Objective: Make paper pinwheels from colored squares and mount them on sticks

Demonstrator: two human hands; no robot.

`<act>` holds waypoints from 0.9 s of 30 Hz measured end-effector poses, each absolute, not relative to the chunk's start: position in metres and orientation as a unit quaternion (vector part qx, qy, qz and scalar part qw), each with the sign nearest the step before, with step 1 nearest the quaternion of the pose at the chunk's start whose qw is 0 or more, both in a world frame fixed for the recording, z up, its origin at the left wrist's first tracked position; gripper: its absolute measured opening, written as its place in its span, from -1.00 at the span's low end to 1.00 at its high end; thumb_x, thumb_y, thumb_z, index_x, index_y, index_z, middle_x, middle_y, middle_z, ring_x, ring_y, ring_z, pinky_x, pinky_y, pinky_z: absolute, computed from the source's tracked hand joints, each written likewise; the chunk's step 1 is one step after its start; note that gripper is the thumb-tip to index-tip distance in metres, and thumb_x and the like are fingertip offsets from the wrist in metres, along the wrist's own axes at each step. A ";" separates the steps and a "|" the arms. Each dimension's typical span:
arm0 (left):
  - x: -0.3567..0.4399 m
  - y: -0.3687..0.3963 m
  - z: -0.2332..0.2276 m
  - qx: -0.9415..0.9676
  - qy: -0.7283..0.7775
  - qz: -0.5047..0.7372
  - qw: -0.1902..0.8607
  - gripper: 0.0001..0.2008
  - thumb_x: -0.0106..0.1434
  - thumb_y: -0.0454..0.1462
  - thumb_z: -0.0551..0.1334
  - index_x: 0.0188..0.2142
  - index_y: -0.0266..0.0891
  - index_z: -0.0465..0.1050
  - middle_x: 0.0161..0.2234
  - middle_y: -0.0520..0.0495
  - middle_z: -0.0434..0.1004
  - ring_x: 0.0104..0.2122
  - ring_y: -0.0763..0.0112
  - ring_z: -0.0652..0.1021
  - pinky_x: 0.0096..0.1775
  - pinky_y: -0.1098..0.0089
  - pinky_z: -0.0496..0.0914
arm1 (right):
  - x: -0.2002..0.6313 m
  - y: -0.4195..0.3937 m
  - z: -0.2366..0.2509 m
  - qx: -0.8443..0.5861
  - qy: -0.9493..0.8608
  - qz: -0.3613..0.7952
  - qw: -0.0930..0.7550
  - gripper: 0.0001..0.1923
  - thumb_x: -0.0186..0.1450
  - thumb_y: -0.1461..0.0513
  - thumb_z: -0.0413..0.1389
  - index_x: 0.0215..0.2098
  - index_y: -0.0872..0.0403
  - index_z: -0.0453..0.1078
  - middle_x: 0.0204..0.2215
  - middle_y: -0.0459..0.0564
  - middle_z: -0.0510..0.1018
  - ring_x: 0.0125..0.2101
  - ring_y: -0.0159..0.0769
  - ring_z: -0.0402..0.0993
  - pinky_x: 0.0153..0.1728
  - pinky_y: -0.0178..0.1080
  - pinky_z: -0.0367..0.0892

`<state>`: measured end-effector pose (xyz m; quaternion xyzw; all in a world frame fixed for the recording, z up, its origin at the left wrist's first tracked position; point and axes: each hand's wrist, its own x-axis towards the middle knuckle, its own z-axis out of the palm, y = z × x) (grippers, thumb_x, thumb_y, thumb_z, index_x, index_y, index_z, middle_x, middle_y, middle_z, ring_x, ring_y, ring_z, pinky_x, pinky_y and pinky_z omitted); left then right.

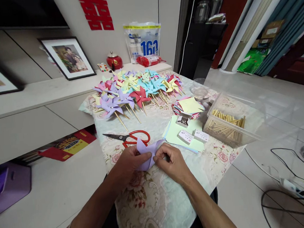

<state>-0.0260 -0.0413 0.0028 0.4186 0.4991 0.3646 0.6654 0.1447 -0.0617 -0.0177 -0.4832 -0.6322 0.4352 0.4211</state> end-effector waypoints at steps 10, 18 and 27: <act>-0.026 -0.041 0.001 0.451 0.510 0.351 0.643 -0.80 -0.04 -0.21 0.35 -0.45 -0.33 0.52 -0.55 0.05 0.44 -0.53 0.48 0.37 -0.47 0.43 0.21 | 0.144 -0.060 -0.020 -0.493 -0.630 0.425 0.423 -0.84 0.21 0.26 0.16 -0.53 0.07 0.35 -0.55 -0.13 0.38 -0.49 -0.36 0.24 -0.46 -0.31 0.13; -0.027 -0.040 0.002 0.472 0.516 0.332 0.634 -0.77 -0.03 -0.19 0.32 -0.42 -0.33 0.52 -0.51 0.01 0.46 -0.50 0.42 0.39 -0.45 0.41 0.25 | 0.144 -0.061 -0.023 -0.498 -0.636 0.416 0.417 -0.85 0.21 0.27 0.17 -0.52 0.07 0.37 -0.52 -0.11 0.43 -0.47 -0.35 0.29 -0.43 -0.30 0.16; -0.029 -0.038 -0.001 0.487 0.522 0.322 0.622 -0.78 -0.03 -0.19 0.31 -0.44 -0.32 0.52 -0.51 0.00 0.46 -0.50 0.42 0.38 -0.47 0.42 0.23 | 0.143 -0.061 -0.020 -0.496 -0.639 0.421 0.410 -0.84 0.21 0.25 0.16 -0.52 0.08 0.37 -0.53 -0.12 0.41 -0.48 -0.36 0.27 -0.45 -0.30 0.15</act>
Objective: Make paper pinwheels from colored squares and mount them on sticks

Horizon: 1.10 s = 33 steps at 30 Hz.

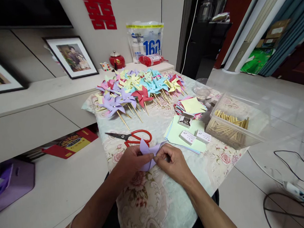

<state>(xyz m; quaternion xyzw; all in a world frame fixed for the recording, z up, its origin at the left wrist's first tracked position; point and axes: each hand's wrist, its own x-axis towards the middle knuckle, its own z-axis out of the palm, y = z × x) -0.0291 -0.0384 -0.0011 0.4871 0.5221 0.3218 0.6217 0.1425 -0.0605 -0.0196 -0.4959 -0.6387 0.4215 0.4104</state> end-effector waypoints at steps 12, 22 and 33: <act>-0.030 -0.039 0.001 0.502 0.536 0.317 0.601 -0.84 -0.04 -0.22 0.28 -0.51 -0.30 0.48 -0.56 0.05 0.40 -0.55 0.47 0.33 -0.50 0.43 0.17 | 0.145 -0.062 -0.019 -0.493 -0.636 0.433 0.406 -0.80 0.25 0.18 0.21 -0.50 0.07 0.41 -0.51 -0.08 0.45 -0.46 -0.31 0.31 -0.45 -0.28 0.16; -0.053 -0.027 0.017 0.549 0.469 0.176 0.669 -0.93 -0.08 -0.29 0.26 -0.55 -0.25 0.49 -0.60 0.07 0.42 -0.59 0.48 0.34 -0.52 0.46 0.17 | 0.154 -0.067 -0.026 -0.423 -0.527 0.435 0.595 -0.49 0.28 0.05 0.25 0.16 -0.06 0.38 0.02 0.09 0.48 0.02 -0.06 0.38 0.02 -0.06 0.25; -0.050 -0.008 0.036 0.661 0.459 0.070 0.589 -0.96 -0.16 -0.35 0.22 -0.67 -0.22 0.44 -0.69 0.05 0.37 -0.66 0.44 0.31 -0.59 0.43 0.11 | 0.148 -0.069 -0.013 -0.362 -0.569 0.599 0.431 -0.21 0.20 0.01 0.32 0.32 0.00 0.22 -0.25 -0.02 0.49 -0.27 -0.23 0.43 -0.22 -0.19 0.31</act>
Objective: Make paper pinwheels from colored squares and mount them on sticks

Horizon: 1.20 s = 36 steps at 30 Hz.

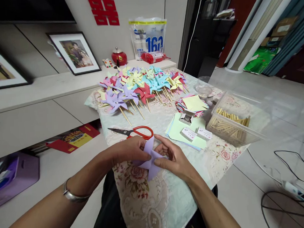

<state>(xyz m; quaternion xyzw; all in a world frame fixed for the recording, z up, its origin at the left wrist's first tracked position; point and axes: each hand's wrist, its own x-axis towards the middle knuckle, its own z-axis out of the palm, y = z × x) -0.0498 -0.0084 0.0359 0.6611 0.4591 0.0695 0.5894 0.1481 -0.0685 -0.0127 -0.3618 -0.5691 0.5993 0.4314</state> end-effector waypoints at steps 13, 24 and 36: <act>-0.037 0.001 0.038 0.694 0.479 0.026 0.536 -0.93 -0.17 -0.32 0.26 -0.61 -0.21 0.53 -0.65 -0.01 0.45 -0.64 0.38 0.39 -0.62 0.44 0.15 | 0.142 -0.064 -0.018 -0.409 -0.563 0.589 0.411 -0.26 0.19 0.28 0.24 0.32 -0.01 0.22 -0.39 -0.13 0.40 -0.40 -0.33 0.33 -0.37 -0.28 0.21; -0.039 0.002 0.035 0.675 0.455 0.050 0.579 -0.92 -0.15 -0.33 0.26 -0.58 -0.22 0.55 -0.64 0.03 0.44 -0.63 0.41 0.38 -0.59 0.45 0.16 | 0.142 -0.065 -0.019 -0.419 -0.545 0.591 0.422 -0.26 0.15 0.29 0.24 0.30 0.04 0.24 -0.45 -0.18 0.34 -0.48 -0.40 0.23 -0.46 -0.32 0.11; -0.059 -0.027 0.015 0.460 0.343 0.203 0.793 -0.58 0.20 0.07 0.27 -0.32 -0.26 0.57 -0.36 -0.15 0.60 -0.37 0.32 0.56 -0.32 0.37 0.41 | 0.144 -0.066 -0.018 -0.442 -0.479 0.589 0.478 -0.23 0.12 0.24 0.27 0.28 0.03 0.20 -0.39 -0.12 0.50 -0.46 -0.34 0.41 -0.44 -0.31 0.25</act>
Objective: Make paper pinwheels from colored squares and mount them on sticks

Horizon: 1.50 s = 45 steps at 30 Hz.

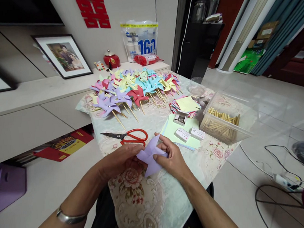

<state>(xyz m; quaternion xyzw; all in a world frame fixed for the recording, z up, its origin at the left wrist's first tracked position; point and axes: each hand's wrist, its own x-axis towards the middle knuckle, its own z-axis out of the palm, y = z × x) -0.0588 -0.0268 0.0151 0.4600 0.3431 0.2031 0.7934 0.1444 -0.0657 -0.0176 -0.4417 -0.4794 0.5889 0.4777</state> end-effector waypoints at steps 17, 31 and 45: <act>0.002 -0.068 -0.005 0.300 0.446 0.459 0.708 -0.71 -0.02 -0.24 0.45 -0.27 -0.30 0.61 -0.39 -0.05 0.66 -0.35 0.28 0.59 -0.23 0.34 0.43 | 0.146 -0.066 -0.022 -0.418 -0.453 0.583 0.530 -0.32 0.17 0.21 0.29 0.23 0.02 0.25 -0.31 -0.06 0.59 -0.38 -0.29 0.49 -0.36 -0.28 0.33; -0.023 -0.055 0.001 0.309 0.466 0.412 0.719 -0.73 -0.05 -0.26 0.44 -0.31 -0.31 0.62 -0.46 -0.03 0.63 -0.47 0.36 0.52 -0.32 0.37 0.38 | 0.147 -0.065 -0.027 -0.383 -0.467 0.565 0.561 -0.54 0.23 0.19 0.33 0.10 -0.10 0.46 -0.16 -0.04 0.57 -0.22 -0.30 0.50 -0.16 -0.24 0.39; -0.046 -0.045 0.001 0.313 0.427 0.386 0.755 -0.79 -0.05 -0.25 0.44 -0.36 -0.26 0.64 -0.43 -0.05 0.66 -0.43 0.37 0.55 -0.30 0.42 0.41 | 0.147 -0.067 -0.028 -0.414 -0.651 0.297 0.562 -0.46 0.26 0.34 0.27 0.16 -0.18 0.41 0.02 0.05 0.40 -0.08 -0.18 0.40 -0.15 -0.13 0.40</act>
